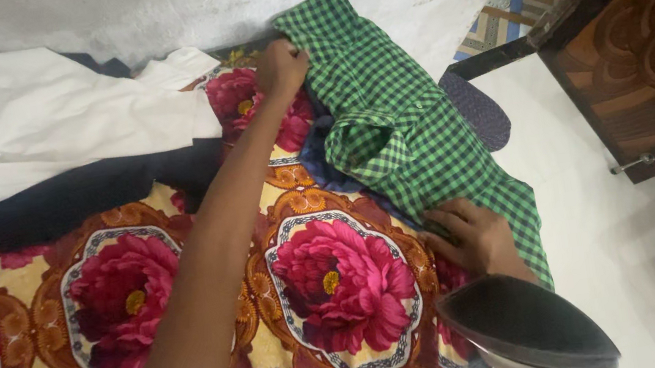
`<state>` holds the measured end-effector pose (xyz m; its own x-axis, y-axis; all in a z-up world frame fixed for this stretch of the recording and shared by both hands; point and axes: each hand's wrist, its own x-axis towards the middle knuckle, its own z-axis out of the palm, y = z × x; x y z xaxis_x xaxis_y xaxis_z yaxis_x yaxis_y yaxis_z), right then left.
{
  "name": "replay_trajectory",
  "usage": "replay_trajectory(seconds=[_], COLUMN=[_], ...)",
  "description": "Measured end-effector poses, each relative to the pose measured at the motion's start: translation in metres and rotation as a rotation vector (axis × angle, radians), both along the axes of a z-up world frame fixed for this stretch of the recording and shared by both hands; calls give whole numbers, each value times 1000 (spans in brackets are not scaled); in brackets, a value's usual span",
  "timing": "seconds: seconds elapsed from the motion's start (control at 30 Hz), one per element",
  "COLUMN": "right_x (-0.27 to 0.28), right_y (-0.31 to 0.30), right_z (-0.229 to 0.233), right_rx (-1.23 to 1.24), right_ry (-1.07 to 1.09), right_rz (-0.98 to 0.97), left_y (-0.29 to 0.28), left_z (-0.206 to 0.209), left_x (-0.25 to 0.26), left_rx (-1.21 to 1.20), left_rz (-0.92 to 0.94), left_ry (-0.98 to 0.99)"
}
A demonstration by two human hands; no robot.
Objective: The person irons a green checkered shirt and a pair of black trousers on a floral-patterned ironing board. They use a white electric iron to smooth the fabric, adjusting the garments between passes.
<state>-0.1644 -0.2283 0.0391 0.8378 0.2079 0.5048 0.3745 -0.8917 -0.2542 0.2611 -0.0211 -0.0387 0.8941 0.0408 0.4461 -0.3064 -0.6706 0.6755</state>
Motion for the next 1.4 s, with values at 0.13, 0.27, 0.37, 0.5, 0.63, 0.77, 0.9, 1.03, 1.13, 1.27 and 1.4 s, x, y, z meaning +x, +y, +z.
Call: replay_trajectory(seconds=[0.13, 0.27, 0.37, 0.5, 0.63, 0.77, 0.9, 1.03, 1.13, 1.27, 1.4], right_x=[2, 5, 9, 7, 6, 9, 5, -1, -8, -11, -12], right_y=[-3, -7, -11, -10, -14, -17, -16, -14, -10, -12, -15], right_z=[-6, -11, -11, -8, -7, -13, -13, -5, 1, 6, -4], right_rx=[-8, 55, 87, 180, 192, 232, 314, 273, 343, 364, 566], right_ry=[-35, 8, 36, 111, 163, 163, 194, 160, 222, 261, 243], right_rz=[8, 53, 78, 77, 58, 68, 97, 113, 107, 111, 205], left_y=[-3, -1, 9, 3, 6, 18, 21, 22, 34, 36, 33], left_z=[-10, -5, -12, -25, -17, 0, 28, 54, 49, 20, 21], left_x=[22, 38, 43, 37, 18, -18, -76, -149, -187, -201, -199], left_rx=[-126, -795, -740, -602, -423, -368, 45, 25, 96, 92, -35], left_rz=[-9, -244, -186, -112, -127, -243, -136, -319, -417, -336, -247], left_ry=[-262, 45, 208, 193, 149, 344, -173, 1, 36, -259, -148])
